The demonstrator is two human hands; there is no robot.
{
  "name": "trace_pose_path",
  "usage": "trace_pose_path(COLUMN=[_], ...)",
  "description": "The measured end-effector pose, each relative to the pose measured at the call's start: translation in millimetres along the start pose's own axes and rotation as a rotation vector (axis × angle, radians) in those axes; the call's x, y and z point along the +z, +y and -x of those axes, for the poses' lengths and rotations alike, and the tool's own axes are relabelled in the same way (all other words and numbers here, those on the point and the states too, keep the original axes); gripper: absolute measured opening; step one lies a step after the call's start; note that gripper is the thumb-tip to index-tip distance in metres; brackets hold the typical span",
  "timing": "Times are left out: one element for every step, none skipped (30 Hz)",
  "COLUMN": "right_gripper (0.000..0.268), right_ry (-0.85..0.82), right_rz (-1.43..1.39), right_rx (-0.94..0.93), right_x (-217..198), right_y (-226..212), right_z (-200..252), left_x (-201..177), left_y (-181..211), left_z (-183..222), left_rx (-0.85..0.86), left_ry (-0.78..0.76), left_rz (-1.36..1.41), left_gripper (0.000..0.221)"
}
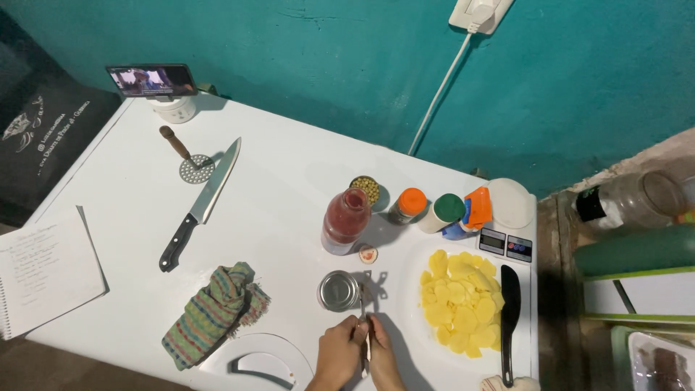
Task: The recorder is using a manual can opener to open a metal can on a workspace.
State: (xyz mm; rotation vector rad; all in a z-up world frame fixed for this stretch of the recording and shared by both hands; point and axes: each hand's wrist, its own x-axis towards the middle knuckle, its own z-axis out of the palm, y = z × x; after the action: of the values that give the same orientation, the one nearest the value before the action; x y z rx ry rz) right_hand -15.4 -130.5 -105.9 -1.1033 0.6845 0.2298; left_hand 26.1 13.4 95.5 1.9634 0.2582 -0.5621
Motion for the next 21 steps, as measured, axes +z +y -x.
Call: trace_pose_path(right_gripper=[0.042, 0.04, 0.038, 0.038, 0.033, 0.033, 0.033, 0.038, 0.043, 0.043, 0.05, 0.057, 0.057, 0.056, 0.059, 0.059, 0.065, 0.071, 0.071, 0.076, 0.08], right_ry=[-0.004, -0.072, -0.14, -0.142, -0.185, -0.228, -0.229, -0.168, -0.104, -0.104, -0.039, 0.026, 0.029, -0.044, -0.118, -0.115, -0.131, -0.146, -0.147, -0.21, -0.275], right_rz=[0.001, 0.128, 0.255, 0.258, 0.24, 0.223, 0.225, 0.214, 0.203, 0.205, 0.295, 0.383, 0.384, 0.458, 0.53, 0.531, 0.595, 0.659, 0.66, 0.832, 0.991], right_rx=[-0.003, -0.131, -0.25, -0.244, -0.203, -0.164, -0.159, -0.115, -0.077, -0.077, 0.1, 0.279, 0.28, 0.216, 0.153, 0.156, 0.148, 0.14, 0.141, -0.177, -0.505], right_x=[-4.1, -8.3, -14.9, -16.8, -16.0, -15.0, -1.9, 11.2, 24.4, 37.0, 49.1, 61.2, 61.1, 61.0, 60.9, 58.0, 56.0, 54.2, 49.6, 45.2, 41.0], right_y=[-0.5, -0.7, 2.5, 0.3, -4.9, -10.1, -37.9, -65.5, -94.8, -117.9, -140.7, -163.6, -166.4, -169.3, -171.8, -170.1, -168.6, -167.1, -164.0, -160.9, -158.0], right_z=[-3.5, -7.1, -5.0, -2.2, -4.6, -7.2, 11.1, 29.1, 45.1, 58.3, 72.3, 86.2, 87.0, 87.6, 88.5, 86.1, 82.9, 80.0, 76.0, 72.3, 67.9], left_x=[0.4, 0.8, 2.5, 0.5, -3.2, -6.9, -10.8, -14.7, -18.1, -17.4, -16.1, -14.7, -18.9, -23.0, -27.2, -32.7, -39.0, -45.4, -52.8, -60.4, -68.2], left_y=[-2.3, -4.8, -9.8, -7.9, -3.7, 0.5, 9.0, 17.3, 26.8, 21.7, 16.4, 11.2, 12.6, 14.1, 15.3, 18.9, 22.6, 26.4, 34.8, 43.2, 51.6], left_z=[-3.6, -7.2, -6.0, -1.7, -2.3, -3.0, 1.1, 5.1, 7.3, 5.8, 5.0, 4.0, 5.3, 6.5, 7.9, 10.9, 13.3, 15.9, 15.0, 14.2, 13.1], left_rx=[0.002, -0.003, -0.017, -0.024, -0.038, -0.052, -0.057, -0.049, -0.037, -0.038, 0.145, 0.327, 0.326, 0.334, 0.34, 0.338, 0.4, 0.461, 0.46, 0.583, 0.708], left_ry=[0.004, -0.03, -0.067, -0.065, -0.064, -0.064, -0.063, -0.073, -0.083, -0.083, -0.036, 0.011, 0.008, 0.003, -0.001, -0.005, 0.133, 0.272, 0.273, 0.41, 0.549], left_rz=[0.001, 0.0, 0.0, 0.002, 0.045, 0.088, 0.091, 0.055, 0.019, 0.021, -0.052, -0.125, -0.123, -0.209, -0.295, -0.294, -0.282, -0.268, -0.268, -0.305, -0.344], left_gripper=[0.03, 0.034, 0.038, 0.038, 0.041, 0.044, 0.044, 0.044, 0.044, 0.044, 0.035, 0.027, 0.027, 0.02, 0.017, 0.017, 0.022, 0.029, 0.029, 0.058, 0.087])
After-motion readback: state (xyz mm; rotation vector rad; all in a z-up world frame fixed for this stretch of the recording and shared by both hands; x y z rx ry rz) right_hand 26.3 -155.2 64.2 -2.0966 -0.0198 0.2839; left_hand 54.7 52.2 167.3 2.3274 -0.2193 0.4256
